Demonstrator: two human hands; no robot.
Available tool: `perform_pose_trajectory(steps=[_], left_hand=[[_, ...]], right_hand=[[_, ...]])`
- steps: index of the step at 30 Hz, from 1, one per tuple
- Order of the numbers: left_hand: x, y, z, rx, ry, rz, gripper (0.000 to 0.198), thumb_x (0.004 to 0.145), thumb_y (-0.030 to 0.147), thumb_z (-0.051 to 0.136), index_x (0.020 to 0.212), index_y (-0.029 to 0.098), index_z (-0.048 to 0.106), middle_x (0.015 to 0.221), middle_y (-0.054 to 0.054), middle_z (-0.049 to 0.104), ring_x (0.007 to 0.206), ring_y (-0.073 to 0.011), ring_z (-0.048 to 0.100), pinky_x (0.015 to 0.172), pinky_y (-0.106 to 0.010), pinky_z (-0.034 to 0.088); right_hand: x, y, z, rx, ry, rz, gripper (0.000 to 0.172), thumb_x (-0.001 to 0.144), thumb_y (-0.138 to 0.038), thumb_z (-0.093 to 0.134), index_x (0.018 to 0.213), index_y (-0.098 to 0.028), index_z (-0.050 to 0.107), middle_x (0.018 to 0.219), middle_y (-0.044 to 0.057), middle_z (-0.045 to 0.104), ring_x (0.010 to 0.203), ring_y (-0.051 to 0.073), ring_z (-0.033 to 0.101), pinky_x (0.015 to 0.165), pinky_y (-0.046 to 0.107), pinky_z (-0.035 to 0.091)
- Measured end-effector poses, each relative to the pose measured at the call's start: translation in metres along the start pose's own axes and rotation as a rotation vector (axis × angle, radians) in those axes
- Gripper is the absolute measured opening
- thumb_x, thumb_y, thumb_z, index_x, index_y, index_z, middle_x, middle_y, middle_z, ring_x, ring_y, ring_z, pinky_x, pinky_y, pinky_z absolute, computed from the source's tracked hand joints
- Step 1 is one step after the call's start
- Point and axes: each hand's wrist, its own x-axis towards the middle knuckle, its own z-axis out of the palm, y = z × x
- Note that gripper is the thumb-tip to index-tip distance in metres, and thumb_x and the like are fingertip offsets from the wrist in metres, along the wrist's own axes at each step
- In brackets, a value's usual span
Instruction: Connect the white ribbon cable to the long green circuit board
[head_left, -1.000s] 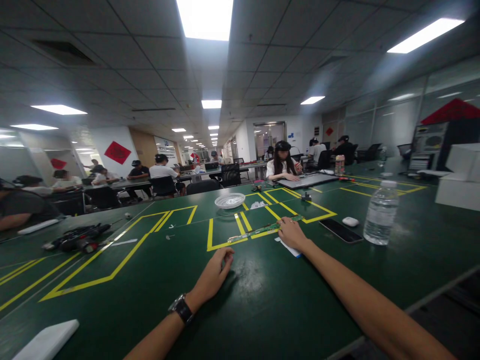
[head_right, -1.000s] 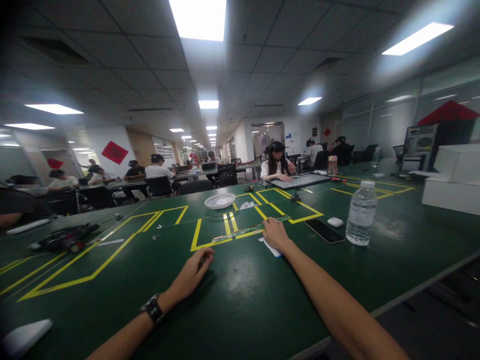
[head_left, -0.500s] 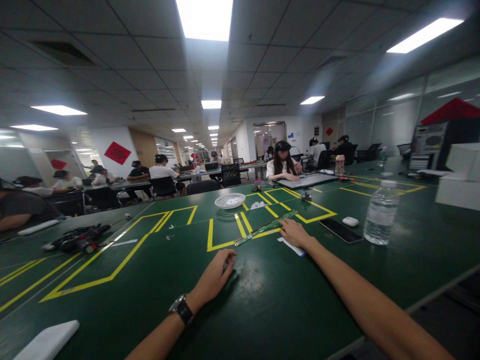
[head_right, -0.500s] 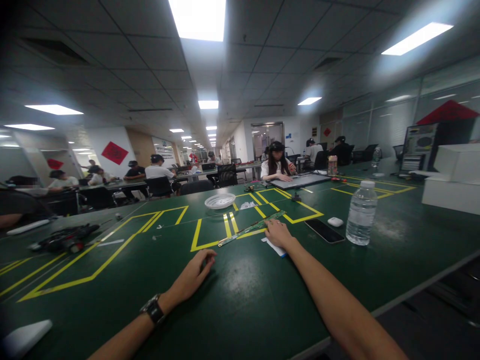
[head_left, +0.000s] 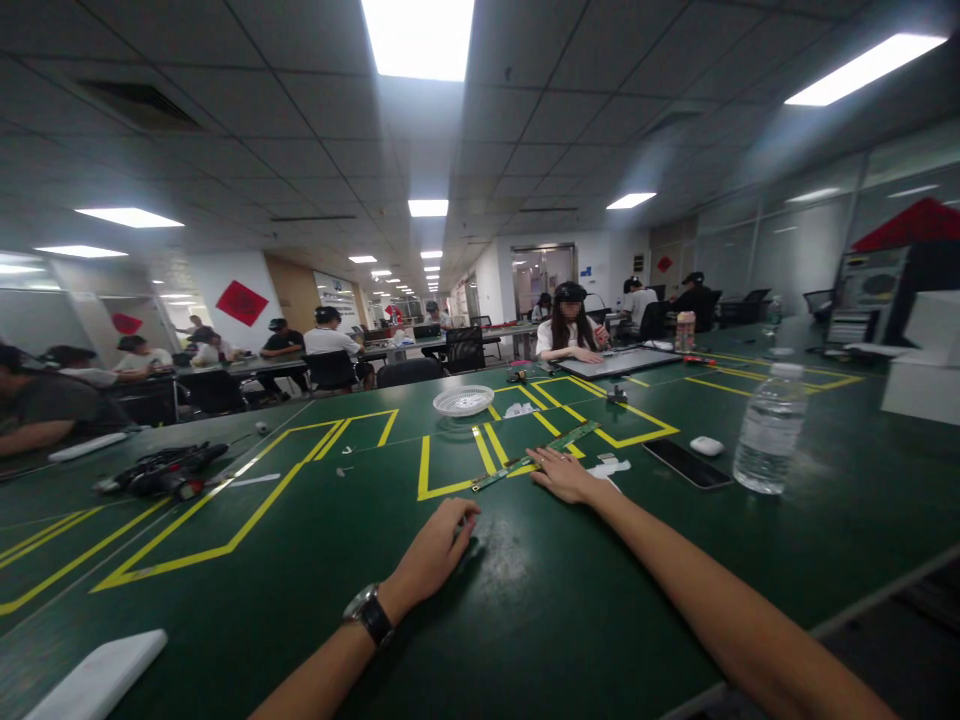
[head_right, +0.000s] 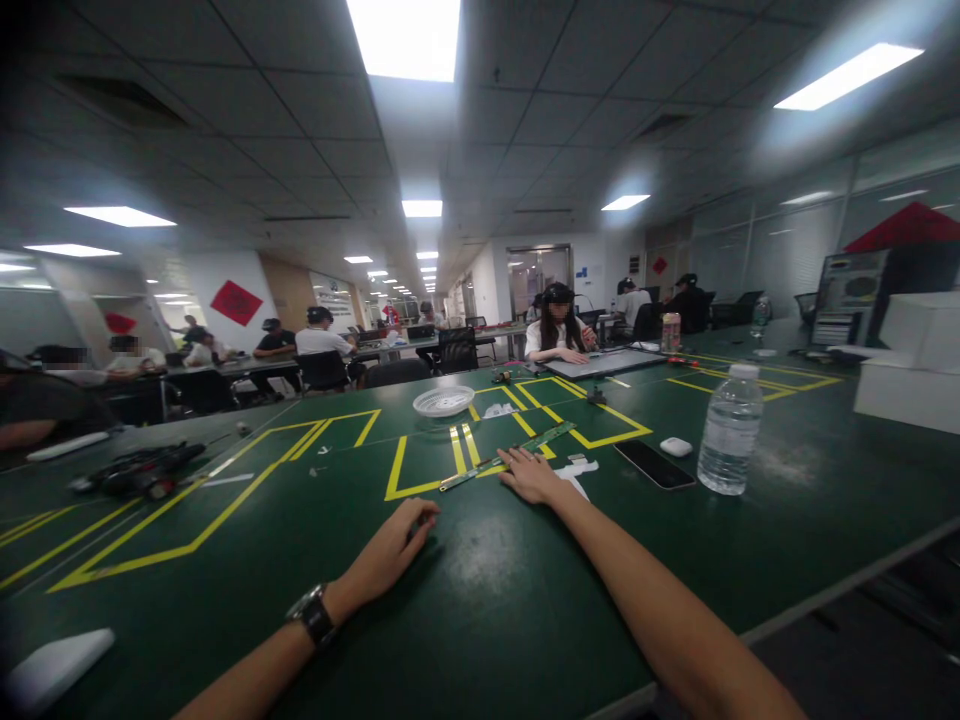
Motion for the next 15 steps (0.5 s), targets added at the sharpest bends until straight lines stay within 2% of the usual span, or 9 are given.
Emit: perform_pose_trajectory(steps=[3,7,11,15], left_hand=[[0.000,0.001,0.000,-0.004,0.003,0.005,0.028,0.094,0.032,0.035,0.109,0.020,0.055,0.102,-0.008,0.058,0.094,-0.0189,0.054,0.087,-0.034,0.044],[0.000,-0.001,0.001,-0.008,0.023,0.010,0.027,0.094,0.032,0.036,0.108,0.020,0.056,0.102,-0.008,0.058,0.094,-0.0192,0.054,0.086,-0.034,0.044],[0.000,-0.001,0.001,-0.010,0.028,0.012,0.027,0.093,0.031,0.037,0.106,0.020,0.057,0.100,-0.009,0.059,0.093,-0.0198,0.054,0.086,-0.035,0.044],[-0.001,0.002,-0.001,0.005,0.017,0.007,0.027,0.093,0.032,0.037,0.104,0.020,0.058,0.099,-0.008,0.059,0.091,-0.0194,0.054,0.084,-0.033,0.045]], right_hand=[[-0.003,0.002,-0.001,0.024,-0.014,-0.012,0.065,0.092,-0.054,0.029,0.147,-0.020,0.024,0.146,0.014,0.034,0.133,0.027,0.031,0.106,0.043,0.024],[-0.013,0.002,-0.009,-0.016,0.042,-0.054,0.057,0.092,-0.054,0.033,0.138,-0.021,0.042,0.136,0.014,0.045,0.123,0.028,0.043,0.101,0.043,0.030],[-0.021,-0.016,-0.017,-0.005,0.075,-0.108,0.048,0.092,-0.049,0.037,0.127,-0.019,0.052,0.124,0.013,0.055,0.113,0.025,0.051,0.096,0.037,0.035],[-0.027,-0.043,-0.020,0.012,0.092,-0.079,0.037,0.091,-0.039,0.043,0.118,-0.017,0.055,0.106,0.010,0.064,0.099,0.023,0.058,0.085,0.031,0.040]])
